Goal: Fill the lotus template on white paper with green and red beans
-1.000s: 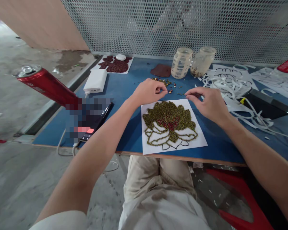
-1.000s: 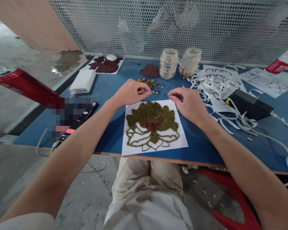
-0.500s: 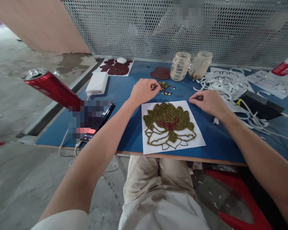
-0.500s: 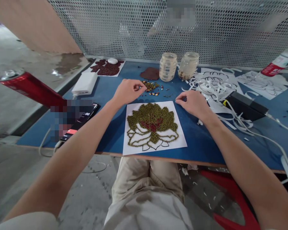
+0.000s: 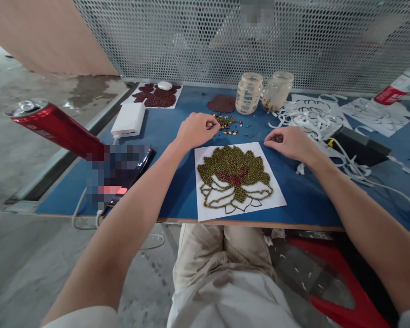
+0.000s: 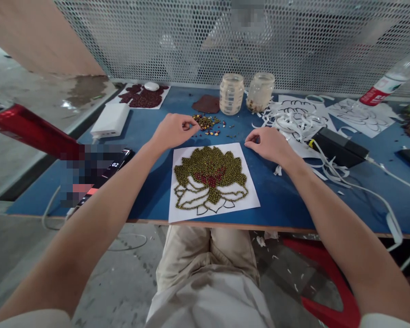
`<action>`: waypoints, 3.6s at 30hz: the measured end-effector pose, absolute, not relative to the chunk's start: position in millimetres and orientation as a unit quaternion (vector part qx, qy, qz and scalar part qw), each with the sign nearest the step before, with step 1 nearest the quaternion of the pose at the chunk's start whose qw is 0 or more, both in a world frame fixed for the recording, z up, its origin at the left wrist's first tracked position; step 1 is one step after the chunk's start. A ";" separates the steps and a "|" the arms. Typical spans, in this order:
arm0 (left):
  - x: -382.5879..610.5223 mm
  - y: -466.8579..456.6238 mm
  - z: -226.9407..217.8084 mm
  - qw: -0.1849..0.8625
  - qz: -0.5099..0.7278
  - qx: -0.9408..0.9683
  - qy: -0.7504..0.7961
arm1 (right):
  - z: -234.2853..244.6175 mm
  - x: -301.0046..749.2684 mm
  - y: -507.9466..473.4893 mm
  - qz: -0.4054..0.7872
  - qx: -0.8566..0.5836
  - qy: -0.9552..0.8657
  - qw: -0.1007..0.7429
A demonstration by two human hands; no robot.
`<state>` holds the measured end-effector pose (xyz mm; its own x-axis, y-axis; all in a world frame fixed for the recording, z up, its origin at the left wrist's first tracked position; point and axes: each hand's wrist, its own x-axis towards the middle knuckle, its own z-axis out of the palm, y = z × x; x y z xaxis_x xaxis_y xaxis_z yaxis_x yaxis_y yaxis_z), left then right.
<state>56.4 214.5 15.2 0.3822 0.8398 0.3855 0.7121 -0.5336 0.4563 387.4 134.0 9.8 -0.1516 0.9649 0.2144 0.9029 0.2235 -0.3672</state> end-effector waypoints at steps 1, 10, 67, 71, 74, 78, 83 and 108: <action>56.2 215.0 15.0 0.107 0.294 0.824 0.471 | 9.0 386.1 134.5 0.078 -0.620 -0.755 0.198; 56.7 215.6 16.1 0.100 0.282 0.827 0.476 | 4.4 375.7 135.5 0.036 -0.624 -0.760 0.175; 60.8 206.3 21.8 0.121 0.264 0.829 0.478 | -20.1 258.1 -60.4 0.098 -0.584 -0.734 0.333; 60.3 205.4 22.5 0.117 0.265 0.830 0.477 | -24.8 259.0 -60.5 0.111 -0.583 -0.722 0.357; 60.0 206.6 21.3 0.118 0.269 0.830 0.473 | -24.5 260.1 -60.4 0.120 -0.578 -0.723 0.358; 60.0 207.6 20.4 0.116 0.269 0.829 0.476 | -22.5 260.8 -61.0 0.128 -0.572 -0.721 0.369; 59.5 209.0 19.2 0.116 0.271 0.833 0.469 | -25.2 259.0 -65.4 0.088 -0.562 -0.728 0.382; 66.8 215.8 12.8 0.032 0.188 0.789 0.584 | 52.3 329.9 59.7 0.098 -0.430 -0.788 0.429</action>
